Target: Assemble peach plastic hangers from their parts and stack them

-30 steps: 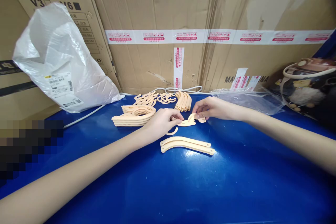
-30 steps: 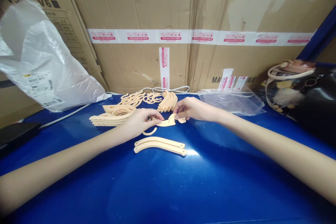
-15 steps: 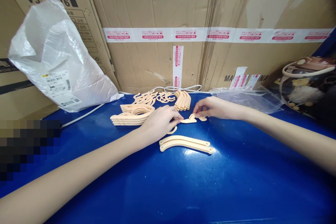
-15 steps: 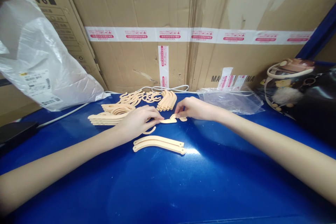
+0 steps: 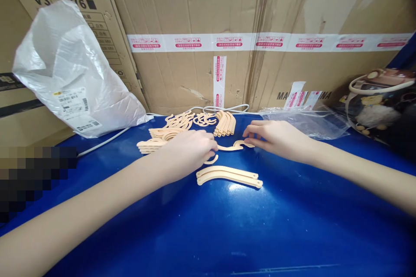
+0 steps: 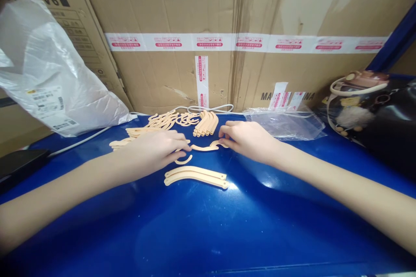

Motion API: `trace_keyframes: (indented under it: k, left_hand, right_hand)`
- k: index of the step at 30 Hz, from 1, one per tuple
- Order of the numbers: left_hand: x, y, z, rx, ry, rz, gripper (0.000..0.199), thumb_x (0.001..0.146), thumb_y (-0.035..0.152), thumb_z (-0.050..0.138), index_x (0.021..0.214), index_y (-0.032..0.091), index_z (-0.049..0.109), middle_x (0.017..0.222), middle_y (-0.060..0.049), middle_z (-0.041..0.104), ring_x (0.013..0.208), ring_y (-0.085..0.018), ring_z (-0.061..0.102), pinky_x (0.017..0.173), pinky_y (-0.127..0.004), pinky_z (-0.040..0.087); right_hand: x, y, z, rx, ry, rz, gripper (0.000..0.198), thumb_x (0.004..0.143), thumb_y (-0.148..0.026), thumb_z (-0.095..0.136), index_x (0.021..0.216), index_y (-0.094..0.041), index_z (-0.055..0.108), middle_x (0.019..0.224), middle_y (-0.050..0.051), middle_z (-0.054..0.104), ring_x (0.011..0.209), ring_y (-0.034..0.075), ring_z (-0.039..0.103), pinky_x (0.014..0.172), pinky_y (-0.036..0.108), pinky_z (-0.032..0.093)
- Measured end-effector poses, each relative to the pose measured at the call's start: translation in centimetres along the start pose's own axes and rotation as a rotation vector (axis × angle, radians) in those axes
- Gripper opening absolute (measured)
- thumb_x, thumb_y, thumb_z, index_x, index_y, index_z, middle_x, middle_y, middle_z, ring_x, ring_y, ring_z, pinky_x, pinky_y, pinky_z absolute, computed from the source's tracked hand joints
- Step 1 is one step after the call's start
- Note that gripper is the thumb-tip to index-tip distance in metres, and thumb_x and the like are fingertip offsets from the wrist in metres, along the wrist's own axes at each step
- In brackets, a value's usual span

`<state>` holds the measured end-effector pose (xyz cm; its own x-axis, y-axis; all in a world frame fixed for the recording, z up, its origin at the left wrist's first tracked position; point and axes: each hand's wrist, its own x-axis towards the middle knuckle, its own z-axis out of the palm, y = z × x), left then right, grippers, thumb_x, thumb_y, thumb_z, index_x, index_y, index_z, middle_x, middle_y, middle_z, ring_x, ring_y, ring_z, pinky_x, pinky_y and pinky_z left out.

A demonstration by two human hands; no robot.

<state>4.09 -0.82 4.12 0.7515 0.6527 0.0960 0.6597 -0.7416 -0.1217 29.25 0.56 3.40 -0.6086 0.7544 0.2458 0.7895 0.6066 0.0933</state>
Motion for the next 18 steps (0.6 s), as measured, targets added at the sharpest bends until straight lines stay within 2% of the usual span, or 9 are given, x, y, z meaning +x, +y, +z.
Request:
trace_keyframes:
  k: [4, 8, 12, 15, 18]
  left_hand:
    - [-1.7, -0.3, 0.5, 0.097, -0.077, 0.038, 0.019, 0.091, 0.018, 0.053, 0.085, 0.018, 0.071, 0.083, -0.006, 0.068, 0.082, -0.022, 0.061, 0.071, -0.031, 0.042]
    - [-2.7, -0.1, 1.3, 0.235, 0.002, 0.124, 0.012, 0.088, 0.012, 0.056, 0.083, 0.016, 0.066, 0.084, -0.006, 0.066, 0.078, -0.02, 0.058, 0.071, -0.031, 0.041]
    - [-2.9, 0.3, 1.7, 0.404, 0.097, 0.173, 0.011, 0.087, 0.008, 0.055, 0.086, 0.013, 0.065, 0.083, -0.007, 0.065, 0.077, -0.021, 0.059, 0.071, -0.03, 0.042]
    - [-3.0, 0.5, 1.6, 0.511, 0.179, 0.186, 0.016, 0.089, 0.007, 0.048, 0.093, 0.01, 0.064, 0.086, -0.009, 0.066, 0.08, -0.023, 0.061, 0.073, -0.032, 0.044]
    - [-3.3, 1.0, 1.2, 0.566, 0.292, 0.213, 0.023, 0.092, 0.006, 0.04, 0.096, 0.01, 0.062, 0.087, -0.009, 0.066, 0.08, -0.022, 0.062, 0.071, -0.032, 0.046]
  right_hand:
    - [-1.9, -2.1, -0.6, -0.074, 0.068, -0.062, 0.024, 0.096, -0.033, 0.042, 0.095, -0.02, 0.062, 0.087, 0.005, 0.065, 0.073, 0.018, 0.062, 0.057, 0.028, 0.037]
    - [-2.5, -4.1, -0.7, -0.112, 0.129, -0.16, 0.03, 0.099, -0.032, 0.038, 0.085, -0.018, 0.061, 0.075, 0.004, 0.062, 0.066, 0.016, 0.058, 0.057, 0.029, 0.036]
    - [-1.5, -4.7, -0.3, -0.105, 0.145, -0.197, 0.032, 0.099, -0.029, 0.037, 0.084, -0.018, 0.063, 0.075, 0.004, 0.064, 0.068, 0.016, 0.058, 0.06, 0.029, 0.038]
    - [-0.2, -4.6, 0.2, -0.068, 0.161, -0.195, 0.028, 0.099, -0.027, 0.039, 0.095, -0.017, 0.064, 0.084, 0.005, 0.067, 0.073, 0.017, 0.062, 0.061, 0.028, 0.04]
    - [1.3, -4.7, 0.6, -0.073, 0.214, -0.226, 0.029, 0.098, -0.026, 0.042, 0.12, -0.016, 0.058, 0.098, 0.007, 0.068, 0.084, 0.019, 0.065, 0.065, 0.028, 0.043]
